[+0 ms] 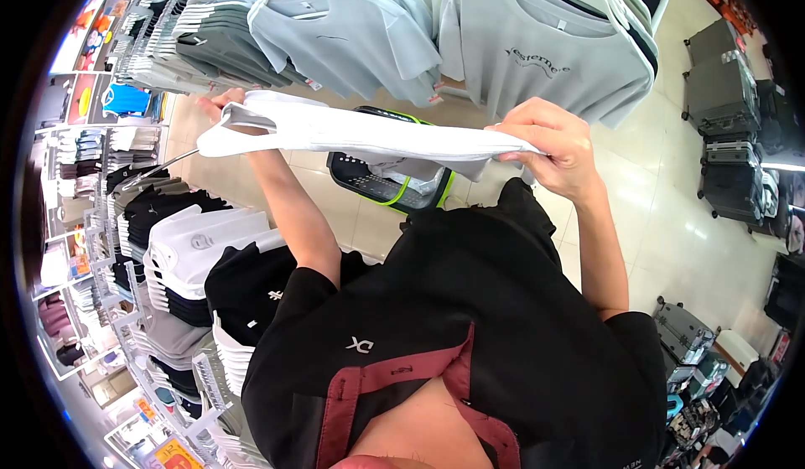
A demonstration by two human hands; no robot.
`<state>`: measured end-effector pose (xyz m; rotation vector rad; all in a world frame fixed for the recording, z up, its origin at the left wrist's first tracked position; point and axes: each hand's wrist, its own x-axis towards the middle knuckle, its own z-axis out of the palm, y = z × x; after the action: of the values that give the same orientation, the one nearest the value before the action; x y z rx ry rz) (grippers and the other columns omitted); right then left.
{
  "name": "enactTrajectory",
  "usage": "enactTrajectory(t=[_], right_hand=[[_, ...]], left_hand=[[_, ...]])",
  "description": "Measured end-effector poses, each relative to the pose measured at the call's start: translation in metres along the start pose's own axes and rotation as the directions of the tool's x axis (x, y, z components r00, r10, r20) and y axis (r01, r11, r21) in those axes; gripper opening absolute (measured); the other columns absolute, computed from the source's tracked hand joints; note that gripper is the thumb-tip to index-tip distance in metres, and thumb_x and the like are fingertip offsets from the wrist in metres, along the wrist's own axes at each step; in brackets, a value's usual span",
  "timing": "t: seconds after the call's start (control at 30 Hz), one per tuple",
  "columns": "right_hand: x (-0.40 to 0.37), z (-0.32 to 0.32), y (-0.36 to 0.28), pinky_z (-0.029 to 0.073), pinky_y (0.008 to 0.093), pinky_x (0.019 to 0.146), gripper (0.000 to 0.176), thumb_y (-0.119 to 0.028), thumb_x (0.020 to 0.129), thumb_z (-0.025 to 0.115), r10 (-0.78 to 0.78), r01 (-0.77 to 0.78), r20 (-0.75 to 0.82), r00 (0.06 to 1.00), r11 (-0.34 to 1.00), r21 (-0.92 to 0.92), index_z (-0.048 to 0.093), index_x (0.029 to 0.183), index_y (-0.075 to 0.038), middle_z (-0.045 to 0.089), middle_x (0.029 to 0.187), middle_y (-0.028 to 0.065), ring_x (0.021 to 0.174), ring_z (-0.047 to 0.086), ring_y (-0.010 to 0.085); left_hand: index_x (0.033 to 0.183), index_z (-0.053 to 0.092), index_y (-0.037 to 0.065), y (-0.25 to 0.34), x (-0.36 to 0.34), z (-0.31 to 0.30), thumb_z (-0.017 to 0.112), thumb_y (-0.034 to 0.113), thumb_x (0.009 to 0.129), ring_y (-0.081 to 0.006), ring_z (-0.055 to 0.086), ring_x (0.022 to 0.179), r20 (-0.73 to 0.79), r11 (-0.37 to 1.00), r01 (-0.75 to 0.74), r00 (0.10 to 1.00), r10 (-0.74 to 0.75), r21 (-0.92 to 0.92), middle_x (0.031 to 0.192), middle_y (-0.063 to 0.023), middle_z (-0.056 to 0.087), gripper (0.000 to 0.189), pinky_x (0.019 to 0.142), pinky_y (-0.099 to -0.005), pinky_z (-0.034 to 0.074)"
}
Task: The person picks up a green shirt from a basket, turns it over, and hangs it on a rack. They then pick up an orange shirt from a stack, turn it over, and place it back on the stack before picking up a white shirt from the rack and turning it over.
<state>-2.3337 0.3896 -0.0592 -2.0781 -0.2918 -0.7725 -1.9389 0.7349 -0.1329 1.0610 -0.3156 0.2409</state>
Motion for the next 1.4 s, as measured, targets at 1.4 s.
enactTrajectory(t=[1.4], right_hand=[[-0.019,0.065,-0.082,0.042,0.0305,0.055,0.015,-0.013,0.076,0.073,-0.268,0.18,0.473,0.839,0.958,0.223,0.069,0.09,-0.007,0.05,0.072,0.0012,0.066,0.055,0.017]], left_hand=[[0.076,0.063,0.006,-0.005,0.106,0.022,0.013,0.064,0.103,-0.0157,0.031,0.062,0.582,0.787,-0.057,0.642,0.5,-0.614,0.06,0.0,0.04,0.081,0.062,-0.0335,0.027]])
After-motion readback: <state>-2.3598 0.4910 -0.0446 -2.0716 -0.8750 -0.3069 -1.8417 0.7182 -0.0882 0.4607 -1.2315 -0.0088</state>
